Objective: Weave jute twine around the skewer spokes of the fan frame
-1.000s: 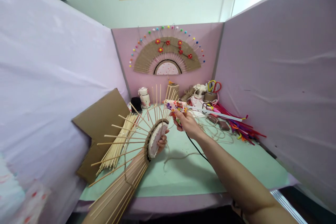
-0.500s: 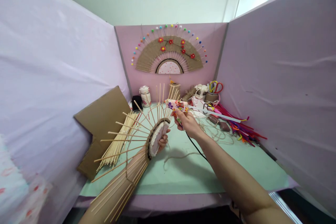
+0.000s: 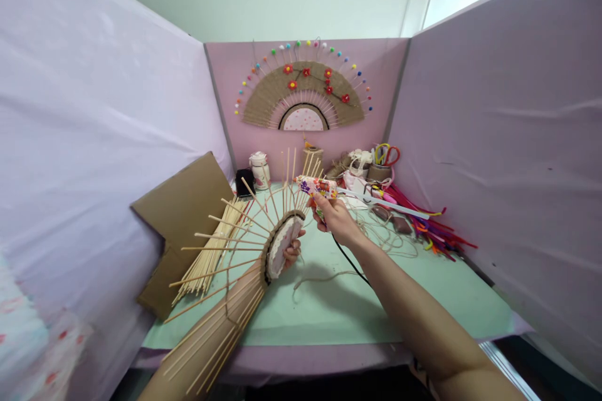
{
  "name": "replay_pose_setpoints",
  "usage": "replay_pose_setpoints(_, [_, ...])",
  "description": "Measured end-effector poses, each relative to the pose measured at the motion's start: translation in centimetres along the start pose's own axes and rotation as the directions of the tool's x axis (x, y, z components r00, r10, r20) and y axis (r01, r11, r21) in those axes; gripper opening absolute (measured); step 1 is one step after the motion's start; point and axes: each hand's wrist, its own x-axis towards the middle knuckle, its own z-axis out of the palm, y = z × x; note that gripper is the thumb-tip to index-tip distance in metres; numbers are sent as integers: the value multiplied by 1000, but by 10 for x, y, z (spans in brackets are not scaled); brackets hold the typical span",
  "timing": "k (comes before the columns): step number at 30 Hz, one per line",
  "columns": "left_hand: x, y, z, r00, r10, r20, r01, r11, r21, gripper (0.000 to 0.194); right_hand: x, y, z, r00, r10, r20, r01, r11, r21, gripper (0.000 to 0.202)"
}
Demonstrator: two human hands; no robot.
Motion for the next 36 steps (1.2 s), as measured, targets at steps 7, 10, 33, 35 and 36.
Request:
replay_pose_setpoints(7, [-2,2,2,1000,-13,22,13,1000,11,39,-1,0,-1,1000,4,-19,-4,1000,-8,52])
replay_pose_setpoints(10, [-2,2,-1,998,-10,60,9,1000,17,39,-1,0,-1,1000,6,-14,-6,1000,0,51])
replay_pose_setpoints(33, [-3,2,3,999,-14,48,12,999,38,37,-5,1,-7,997,20,-78,-24,998,-52,54])
replay_pose_setpoints(35, [-4,2,3,1000,15,16,-16,999,44,38,-15,-1,-19,994,0,-111,-14,992,-127,55])
replay_pose_setpoints(36, [-4,3,4,1000,29,1,-29,999,43,38,-22,-2,-28,990,-7,-139,-20,980,-197,56])
